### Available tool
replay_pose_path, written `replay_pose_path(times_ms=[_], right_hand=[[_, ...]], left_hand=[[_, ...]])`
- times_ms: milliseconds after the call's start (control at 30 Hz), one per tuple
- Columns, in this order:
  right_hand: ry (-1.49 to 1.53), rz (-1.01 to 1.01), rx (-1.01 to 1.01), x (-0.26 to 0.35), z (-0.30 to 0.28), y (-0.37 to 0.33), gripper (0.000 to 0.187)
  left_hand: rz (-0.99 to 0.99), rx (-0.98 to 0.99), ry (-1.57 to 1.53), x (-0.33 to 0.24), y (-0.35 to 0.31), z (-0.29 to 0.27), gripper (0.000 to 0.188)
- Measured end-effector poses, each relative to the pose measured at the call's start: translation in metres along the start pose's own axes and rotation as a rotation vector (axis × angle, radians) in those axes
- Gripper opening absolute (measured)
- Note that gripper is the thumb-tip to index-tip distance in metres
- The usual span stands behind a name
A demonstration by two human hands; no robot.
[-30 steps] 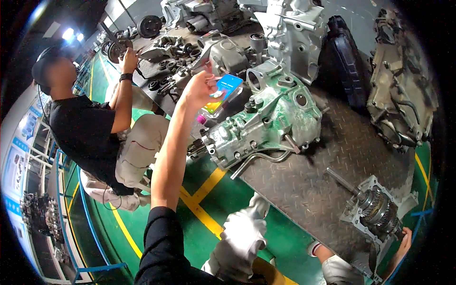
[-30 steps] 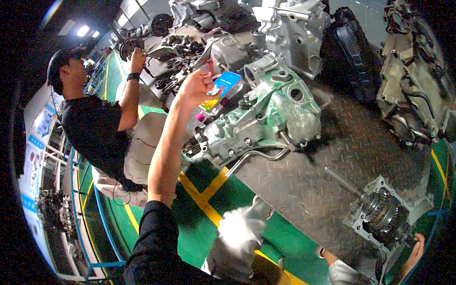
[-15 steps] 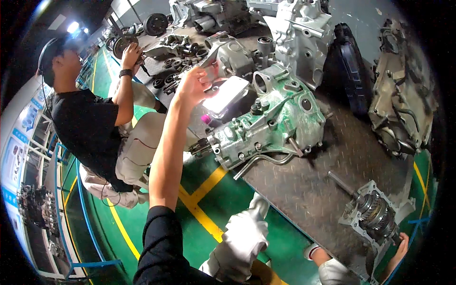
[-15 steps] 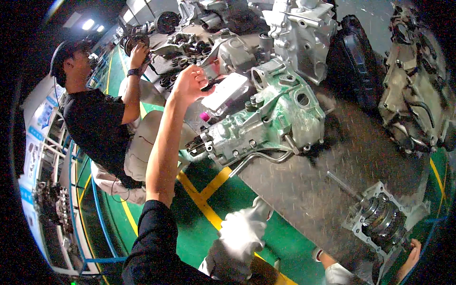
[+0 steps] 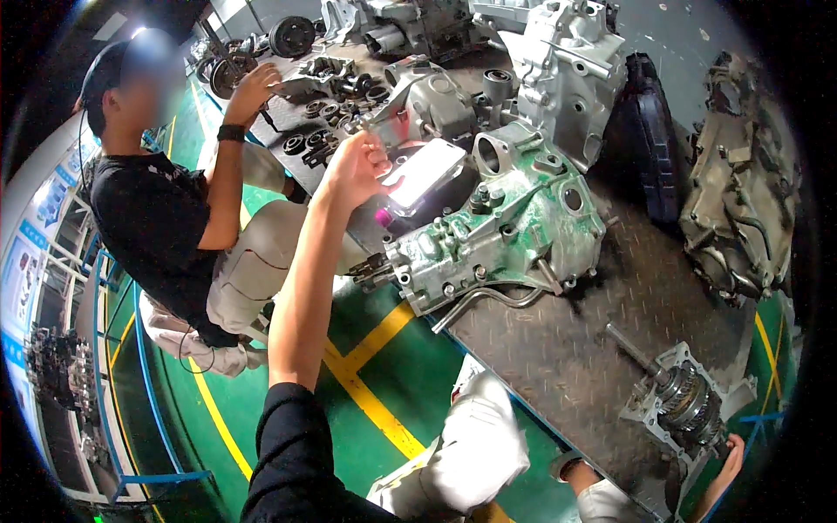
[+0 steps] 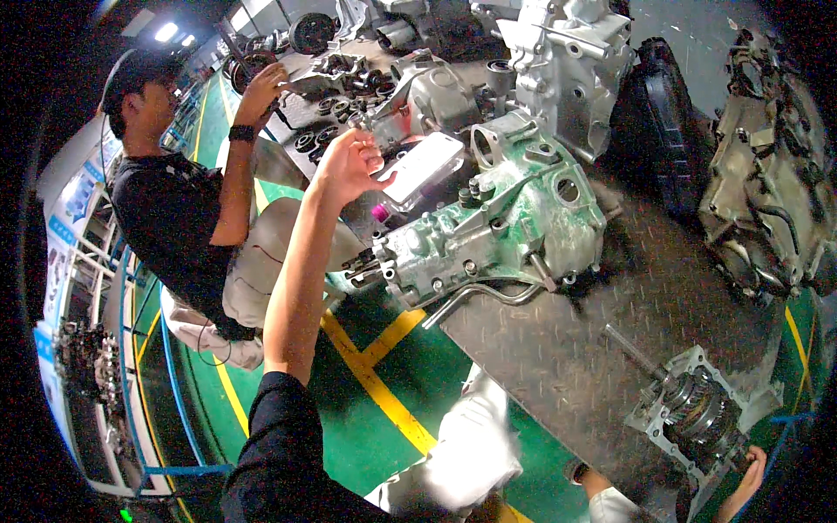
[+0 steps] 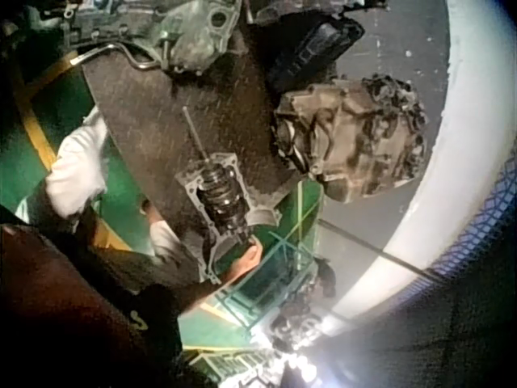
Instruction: The person disassembles a transmission assembly by lifting the gear shaft from the casing, sliding gears and bearings off the shaft by hand, and placing the components onto the workbench.
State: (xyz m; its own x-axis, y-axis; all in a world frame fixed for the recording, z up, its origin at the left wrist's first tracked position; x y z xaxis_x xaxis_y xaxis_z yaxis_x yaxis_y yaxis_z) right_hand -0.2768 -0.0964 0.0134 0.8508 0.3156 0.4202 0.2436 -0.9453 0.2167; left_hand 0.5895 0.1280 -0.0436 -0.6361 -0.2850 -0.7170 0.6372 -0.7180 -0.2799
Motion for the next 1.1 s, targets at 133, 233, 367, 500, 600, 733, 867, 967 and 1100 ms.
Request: replay_pose_path(times_ms=[133,233,367,500,600,733,867,967,1100], right_hand=[[-0.020,-0.014,0.002,0.012,0.003,-0.001,0.056],[-0.020,-0.043,-0.027,0.007,0.001,0.000,0.058],[-0.026,0.016,-0.049,0.019,0.001,0.000,0.056],[-0.010,0.007,-0.043,0.015,0.006,0.001,0.055],[0.000,0.007,-0.044,0.009,0.008,0.001,0.054],[0.018,0.006,-0.050,0.000,0.011,0.003,0.053],[0.041,0.004,-0.056,-0.007,0.012,0.004,0.052],[0.056,0.010,-0.063,-0.014,0.012,0.004,0.052],[0.068,0.007,-0.066,-0.018,0.014,0.003,0.051]], left_hand=[[-0.012,0.016,-0.008,0.007,0.000,0.000,0.014],[0.018,0.006,0.044,0.010,0.000,0.007,0.015],[0.013,0.008,0.069,0.010,0.003,0.002,0.015],[0.038,0.008,0.101,0.005,0.009,0.000,0.014],[0.030,0.007,0.106,0.007,0.012,0.006,0.013],[0.025,0.021,0.089,0.009,0.018,0.010,0.013],[0.020,0.022,0.048,0.007,0.020,0.011,0.015],[0.043,0.095,0.029,0.003,0.018,0.016,0.017],[0.083,0.076,0.012,0.000,0.019,0.014,0.020]])
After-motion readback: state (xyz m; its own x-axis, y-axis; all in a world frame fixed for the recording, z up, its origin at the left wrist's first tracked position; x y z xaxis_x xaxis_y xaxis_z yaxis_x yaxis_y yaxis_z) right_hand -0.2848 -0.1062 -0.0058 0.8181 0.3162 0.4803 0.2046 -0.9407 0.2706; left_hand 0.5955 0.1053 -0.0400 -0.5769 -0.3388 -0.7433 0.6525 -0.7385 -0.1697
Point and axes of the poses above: each hand's wrist, its own y-axis towards the middle knuckle, its own z-axis out of the palm, x = y × z, the point moved 8 cm from there along y, towards the middle knuckle, and after that the axes turned 7 degrees about -y, right-handed, at the moved point
